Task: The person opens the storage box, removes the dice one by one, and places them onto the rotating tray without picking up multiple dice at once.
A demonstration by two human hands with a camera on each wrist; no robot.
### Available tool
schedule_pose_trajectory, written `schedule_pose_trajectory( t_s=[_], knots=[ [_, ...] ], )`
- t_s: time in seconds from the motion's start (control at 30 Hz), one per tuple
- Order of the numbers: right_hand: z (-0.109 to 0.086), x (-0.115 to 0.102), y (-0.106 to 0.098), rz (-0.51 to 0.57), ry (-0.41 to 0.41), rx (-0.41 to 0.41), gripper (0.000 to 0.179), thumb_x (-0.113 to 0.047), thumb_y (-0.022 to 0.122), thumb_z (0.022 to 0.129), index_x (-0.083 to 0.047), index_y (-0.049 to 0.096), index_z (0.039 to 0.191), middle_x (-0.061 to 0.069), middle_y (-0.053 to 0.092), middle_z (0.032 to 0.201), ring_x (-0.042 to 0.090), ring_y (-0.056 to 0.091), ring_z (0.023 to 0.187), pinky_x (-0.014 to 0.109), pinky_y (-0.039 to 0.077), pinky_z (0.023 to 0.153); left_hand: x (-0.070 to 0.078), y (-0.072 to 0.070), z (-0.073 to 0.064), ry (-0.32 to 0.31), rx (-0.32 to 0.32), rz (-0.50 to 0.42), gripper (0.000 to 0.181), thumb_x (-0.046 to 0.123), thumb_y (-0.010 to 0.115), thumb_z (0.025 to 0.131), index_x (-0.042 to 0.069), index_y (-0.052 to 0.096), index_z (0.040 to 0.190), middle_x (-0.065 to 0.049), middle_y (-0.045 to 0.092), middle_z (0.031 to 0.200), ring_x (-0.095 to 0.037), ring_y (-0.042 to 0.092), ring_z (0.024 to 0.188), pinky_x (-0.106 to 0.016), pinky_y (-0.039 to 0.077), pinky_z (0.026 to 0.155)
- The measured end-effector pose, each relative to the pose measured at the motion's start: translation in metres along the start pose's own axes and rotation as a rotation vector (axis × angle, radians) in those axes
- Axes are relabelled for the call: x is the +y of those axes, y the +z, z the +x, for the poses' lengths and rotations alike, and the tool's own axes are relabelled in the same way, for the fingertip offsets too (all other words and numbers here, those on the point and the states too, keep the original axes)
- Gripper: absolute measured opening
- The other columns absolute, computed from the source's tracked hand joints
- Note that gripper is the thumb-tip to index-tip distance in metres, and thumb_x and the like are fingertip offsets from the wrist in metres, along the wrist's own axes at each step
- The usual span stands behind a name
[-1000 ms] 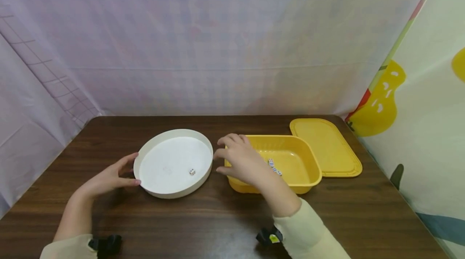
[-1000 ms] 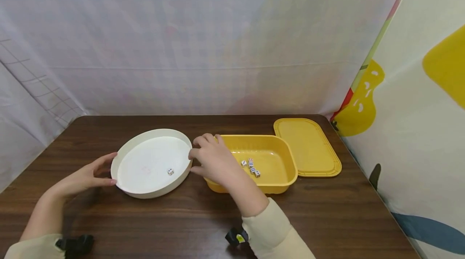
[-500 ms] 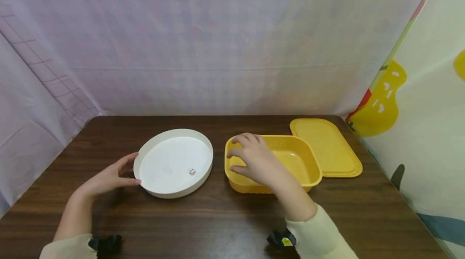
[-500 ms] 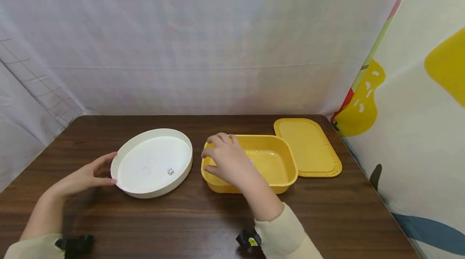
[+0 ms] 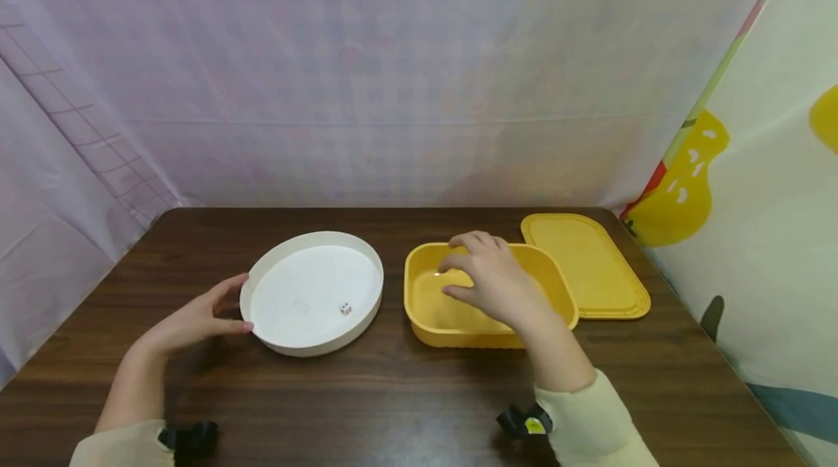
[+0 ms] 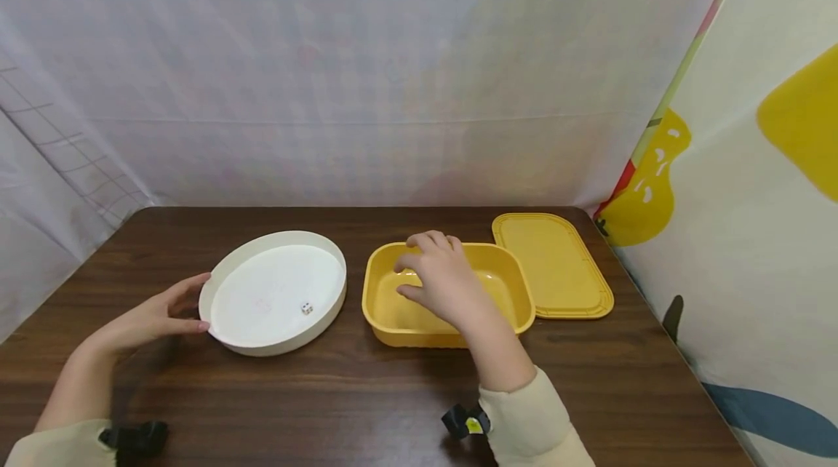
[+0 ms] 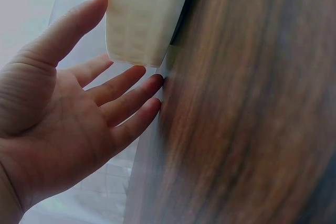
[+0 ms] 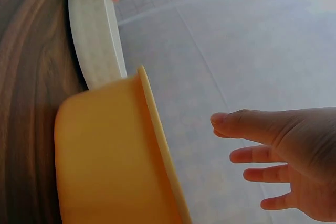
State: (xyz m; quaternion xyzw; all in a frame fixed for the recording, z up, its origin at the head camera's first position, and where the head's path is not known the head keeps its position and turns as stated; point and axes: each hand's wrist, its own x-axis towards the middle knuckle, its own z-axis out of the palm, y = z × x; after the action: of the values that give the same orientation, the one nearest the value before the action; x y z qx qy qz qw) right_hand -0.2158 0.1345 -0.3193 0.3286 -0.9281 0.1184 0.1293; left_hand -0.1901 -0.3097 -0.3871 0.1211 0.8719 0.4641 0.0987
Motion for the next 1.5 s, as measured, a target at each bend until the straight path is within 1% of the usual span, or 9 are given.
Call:
schedule_pose_trajectory(
  t_s=[0.17, 0.33, 0.5, 0.73, 1.0, 1.17, 1.3, 1.5],
  knots=[
    [-0.004, 0.009, -0.003, 0.028, 0.036, -0.005, 0.025, -0.025, 0.079, 0.080, -0.013, 0.074, 0.102, 0.013, 0.056, 0.126, 0.034, 0.042, 0.119, 0.054, 0.029, 0.097, 0.000, 0.000, 0.000, 0.010, -0.001, 0.009, 0.088, 0.014, 0.073, 0.085, -0.008, 0.015, 0.147, -0.034, 0.026, 0.144, -0.050, 0.038, 0.125, -0.053, 0.036, 0.095],
    [-0.007, 0.016, -0.002, 0.032, 0.080, -0.014, 0.026, -0.026, 0.079, 0.080, -0.014, 0.073, 0.103, 0.013, 0.055, 0.125, 0.034, 0.042, 0.119, 0.055, 0.029, 0.097, 0.000, -0.001, 0.000, 0.013, -0.005, 0.003, 0.089, 0.014, 0.073, 0.085, -0.008, 0.015, 0.148, -0.034, 0.024, 0.145, -0.051, 0.036, 0.126, -0.055, 0.035, 0.095],
    [-0.009, 0.023, -0.001, 0.036, 0.123, -0.040, 0.027, -0.025, 0.079, 0.080, -0.014, 0.073, 0.104, 0.014, 0.054, 0.127, 0.036, 0.041, 0.120, 0.058, 0.028, 0.098, 0.000, 0.000, 0.000, 0.010, -0.004, 0.000, 0.089, 0.015, 0.073, 0.084, -0.007, 0.015, 0.148, -0.034, 0.024, 0.145, -0.050, 0.037, 0.126, -0.056, 0.035, 0.095],
    [-0.010, 0.032, 0.005, 0.016, 0.144, -0.066, 0.026, -0.027, 0.079, 0.081, -0.014, 0.073, 0.103, 0.014, 0.055, 0.125, 0.037, 0.043, 0.119, 0.059, 0.029, 0.097, -0.001, 0.000, 0.000, 0.015, -0.007, -0.001, 0.089, 0.014, 0.073, 0.085, -0.008, 0.014, 0.148, -0.034, 0.023, 0.146, -0.052, 0.036, 0.126, -0.056, 0.035, 0.095],
    [-0.010, 0.040, 0.013, 0.037, 0.175, -0.098, 0.025, -0.025, 0.079, 0.080, -0.014, 0.073, 0.101, 0.014, 0.057, 0.122, 0.039, 0.043, 0.118, 0.062, 0.029, 0.096, -0.001, 0.000, 0.000, 0.010, -0.006, 0.005, 0.090, 0.016, 0.073, 0.085, -0.007, 0.014, 0.148, -0.034, 0.022, 0.147, -0.051, 0.036, 0.127, -0.055, 0.035, 0.096],
    [-0.010, 0.044, 0.019, 0.040, 0.210, -0.136, 0.025, -0.025, 0.079, 0.080, -0.013, 0.073, 0.100, 0.013, 0.057, 0.121, 0.039, 0.043, 0.119, 0.061, 0.028, 0.097, -0.002, 0.000, -0.001, -0.001, -0.006, 0.005, 0.090, 0.017, 0.073, 0.085, -0.007, 0.014, 0.148, -0.033, 0.021, 0.147, -0.051, 0.034, 0.127, -0.055, 0.035, 0.096],
    [-0.009, 0.047, 0.024, 0.044, 0.243, -0.169, 0.024, -0.026, 0.079, 0.081, -0.013, 0.073, 0.100, 0.014, 0.057, 0.123, 0.040, 0.044, 0.119, 0.061, 0.027, 0.098, -0.002, 0.000, -0.002, -0.007, -0.002, 0.004, 0.091, 0.018, 0.074, 0.084, -0.006, 0.014, 0.148, -0.033, 0.021, 0.147, -0.052, 0.033, 0.128, -0.057, 0.033, 0.097],
    [-0.009, 0.050, 0.031, 0.041, 0.268, -0.199, 0.021, -0.025, 0.078, 0.082, -0.013, 0.073, 0.098, 0.014, 0.057, 0.122, 0.039, 0.045, 0.117, 0.062, 0.027, 0.098, -0.001, 0.000, -0.002, -0.002, -0.005, -0.002, 0.091, 0.018, 0.073, 0.085, -0.007, 0.013, 0.149, -0.033, 0.019, 0.148, -0.052, 0.032, 0.128, -0.059, 0.032, 0.097]
  ],
)
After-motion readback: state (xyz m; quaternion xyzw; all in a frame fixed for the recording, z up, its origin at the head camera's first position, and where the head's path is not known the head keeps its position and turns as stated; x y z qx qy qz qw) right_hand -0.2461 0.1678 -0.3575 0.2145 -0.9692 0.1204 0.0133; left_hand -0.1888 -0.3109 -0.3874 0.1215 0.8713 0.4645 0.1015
